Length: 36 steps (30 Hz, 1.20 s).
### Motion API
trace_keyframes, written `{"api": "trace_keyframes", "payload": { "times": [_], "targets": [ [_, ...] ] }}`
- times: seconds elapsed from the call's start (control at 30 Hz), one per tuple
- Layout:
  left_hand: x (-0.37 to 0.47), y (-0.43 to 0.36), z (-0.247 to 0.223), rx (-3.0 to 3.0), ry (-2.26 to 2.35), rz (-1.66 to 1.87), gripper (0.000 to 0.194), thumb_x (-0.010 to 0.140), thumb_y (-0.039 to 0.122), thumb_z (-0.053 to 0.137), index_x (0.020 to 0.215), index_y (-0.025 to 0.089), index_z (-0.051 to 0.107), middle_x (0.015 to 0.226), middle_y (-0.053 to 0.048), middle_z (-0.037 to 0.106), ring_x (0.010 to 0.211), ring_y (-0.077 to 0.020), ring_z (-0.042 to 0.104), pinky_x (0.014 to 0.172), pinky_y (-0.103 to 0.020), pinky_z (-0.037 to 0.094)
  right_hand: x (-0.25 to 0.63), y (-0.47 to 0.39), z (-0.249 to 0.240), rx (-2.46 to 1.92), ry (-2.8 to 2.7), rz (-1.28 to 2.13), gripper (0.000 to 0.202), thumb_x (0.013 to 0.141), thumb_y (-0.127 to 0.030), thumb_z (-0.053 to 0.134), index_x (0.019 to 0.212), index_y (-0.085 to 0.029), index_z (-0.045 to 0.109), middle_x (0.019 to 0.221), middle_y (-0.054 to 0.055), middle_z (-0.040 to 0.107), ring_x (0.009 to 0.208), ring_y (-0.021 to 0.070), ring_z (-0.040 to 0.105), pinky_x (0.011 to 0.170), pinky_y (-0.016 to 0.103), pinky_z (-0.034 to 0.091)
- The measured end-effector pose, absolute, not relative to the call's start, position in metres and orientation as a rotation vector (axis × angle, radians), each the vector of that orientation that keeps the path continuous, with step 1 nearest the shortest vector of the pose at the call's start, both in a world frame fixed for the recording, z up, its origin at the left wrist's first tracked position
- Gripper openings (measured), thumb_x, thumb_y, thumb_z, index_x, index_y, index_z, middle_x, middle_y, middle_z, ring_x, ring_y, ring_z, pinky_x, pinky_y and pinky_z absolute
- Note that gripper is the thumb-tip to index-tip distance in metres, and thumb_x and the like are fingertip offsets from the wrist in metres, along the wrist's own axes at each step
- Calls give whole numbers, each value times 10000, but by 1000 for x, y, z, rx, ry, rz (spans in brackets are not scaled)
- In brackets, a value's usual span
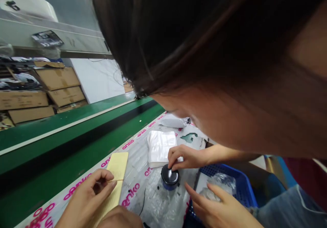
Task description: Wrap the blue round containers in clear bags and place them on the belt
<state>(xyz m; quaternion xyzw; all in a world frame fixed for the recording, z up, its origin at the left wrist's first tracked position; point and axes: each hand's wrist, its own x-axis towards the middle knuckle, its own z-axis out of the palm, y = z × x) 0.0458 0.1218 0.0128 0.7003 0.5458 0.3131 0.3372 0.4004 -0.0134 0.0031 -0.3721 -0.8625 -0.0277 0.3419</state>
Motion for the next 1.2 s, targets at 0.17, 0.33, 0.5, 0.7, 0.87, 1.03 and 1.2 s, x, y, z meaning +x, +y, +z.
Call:
{"api": "trace_keyframes", "payload": {
  "times": [0.17, 0.33, 0.5, 0.7, 0.87, 1.03, 1.2],
  "targets": [
    [46, 122, 21, 1918, 1360, 796, 230, 839, 456, 594, 839, 227, 573, 865, -19, 618, 835, -237, 575, 778, -341, 423, 371, 10, 6, -879, -2297, -164, 508, 919, -37, 398, 1244, -297, 690, 1137, 59, 753, 1042, 371, 727, 519, 476, 612],
    [45, 124, 32, 1966, 1353, 726, 247, 946, 437, 482, 825, 238, 563, 961, -18, 590, 917, -237, 556, 835, -348, 384, 370, 18, 16, -850, -2341, -334, 431, 938, -77, 402, 1110, -322, 713, 1160, 0, 749, 953, 310, 756, 470, 467, 536],
    [44, 131, 38, 1977, 1264, 769, 160, 921, 368, 495, 835, 243, 546, 1073, -32, 573, 1074, -254, 533, 975, -380, 355, 383, 17, -3, -838, -2423, -379, 369, 874, -52, 401, 831, -258, 704, 1257, 22, 709, 1050, 348, 723, 512, 505, 561],
    [48, 140, 35, 1937, 1294, 741, 205, 903, 407, 471, 830, 239, 562, 1363, -75, 505, 1348, -313, 422, 1122, -484, 286, 390, 17, -19, -871, -2500, -365, 277, 812, -76, 450, 773, -254, 659, 1312, 26, 677, 1115, 361, 695, 585, 505, 630],
    [52, 148, 33, 1955, 1313, 732, 289, 936, 453, 431, 806, 237, 573, 1379, -91, 524, 1385, -331, 403, 1148, -531, 285, 389, 15, -15, -894, -2508, -343, 329, 829, -59, 424, 829, -249, 692, 1321, 20, 671, 1129, 358, 691, 598, 489, 642],
    [55, 158, 35, 2082, 1279, 662, 270, 930, 397, 430, 806, 235, 607, 1346, -93, 550, 1288, -301, 491, 1131, -507, 333, 386, 16, -3, -871, -2486, -354, 413, 900, -54, 366, 890, -255, 727, 1287, 21, 691, 1093, 344, 710, 543, 478, 614],
    [58, 170, 39, 2209, 1289, 553, 249, 928, 340, 386, 807, 228, 572, 1377, -99, 540, 1309, -313, 484, 1158, -565, 300, 380, 19, 12, -823, -2460, -381, 443, 876, -35, 391, 1017, -257, 747, 1206, 27, 731, 1004, 345, 743, 474, 491, 589]
  ]
}}
